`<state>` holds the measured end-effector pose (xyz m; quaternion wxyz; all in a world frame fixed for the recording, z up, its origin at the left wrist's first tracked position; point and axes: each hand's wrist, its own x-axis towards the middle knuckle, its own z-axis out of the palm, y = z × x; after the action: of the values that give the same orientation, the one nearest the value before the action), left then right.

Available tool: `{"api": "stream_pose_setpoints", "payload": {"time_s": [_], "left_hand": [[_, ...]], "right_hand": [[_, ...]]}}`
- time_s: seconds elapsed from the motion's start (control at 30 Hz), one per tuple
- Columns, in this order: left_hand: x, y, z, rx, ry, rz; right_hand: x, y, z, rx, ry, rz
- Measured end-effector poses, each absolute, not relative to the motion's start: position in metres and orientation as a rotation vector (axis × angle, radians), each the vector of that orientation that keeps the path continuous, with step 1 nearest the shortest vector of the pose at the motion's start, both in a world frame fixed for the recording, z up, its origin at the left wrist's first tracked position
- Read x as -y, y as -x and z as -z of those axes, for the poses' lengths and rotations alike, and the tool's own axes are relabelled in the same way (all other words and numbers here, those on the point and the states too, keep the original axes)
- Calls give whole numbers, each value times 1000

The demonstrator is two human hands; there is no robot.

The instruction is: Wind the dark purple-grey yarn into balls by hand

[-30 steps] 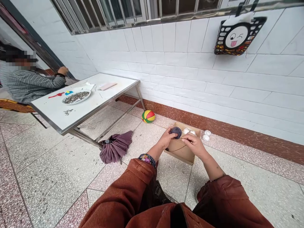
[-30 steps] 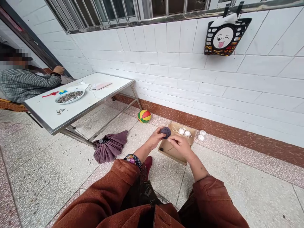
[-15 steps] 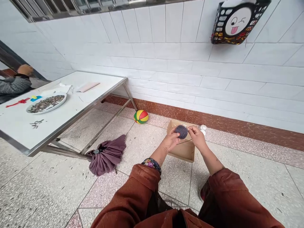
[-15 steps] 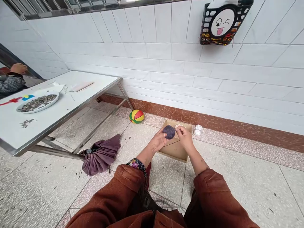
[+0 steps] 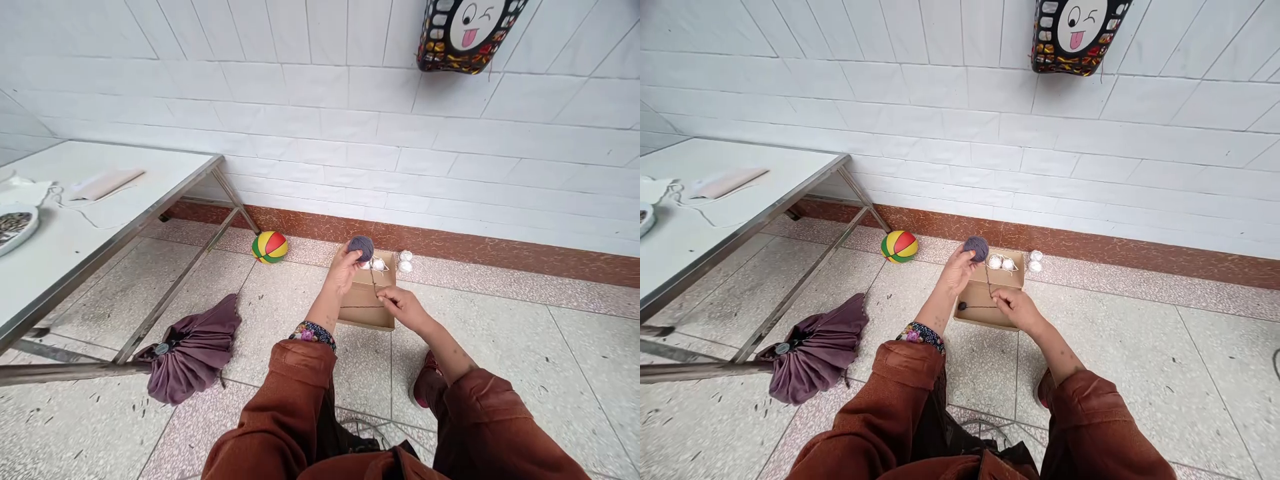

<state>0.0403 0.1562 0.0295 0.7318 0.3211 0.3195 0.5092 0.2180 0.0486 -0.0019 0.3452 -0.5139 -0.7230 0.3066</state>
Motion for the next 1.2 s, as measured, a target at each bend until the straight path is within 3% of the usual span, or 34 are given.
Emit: {"api": "stream_pose_setpoints", "payload": {"time_s": [0.2,0.4,0.57,0.73,1.2], "left_hand": [[-169,-35,-29,-794,-708,-1141],[-152,-57,-29,-792,-1077,-1015],[-115,-66,-27,-803,-1418,-791],[-94,-66,-25,-476,-1284,-604],[-115,-53,-28,-606,-657,-1070]], "right_hand": [[-8,-223,-47,1950,1109,-945],[-19,-237,-97,1786,1120,-852],[-54,-253,-78,1439,1202,-804],[-75,-269,-47,1274,1336,-831],[-84,-227,-27,1826,1485,-713]]}}
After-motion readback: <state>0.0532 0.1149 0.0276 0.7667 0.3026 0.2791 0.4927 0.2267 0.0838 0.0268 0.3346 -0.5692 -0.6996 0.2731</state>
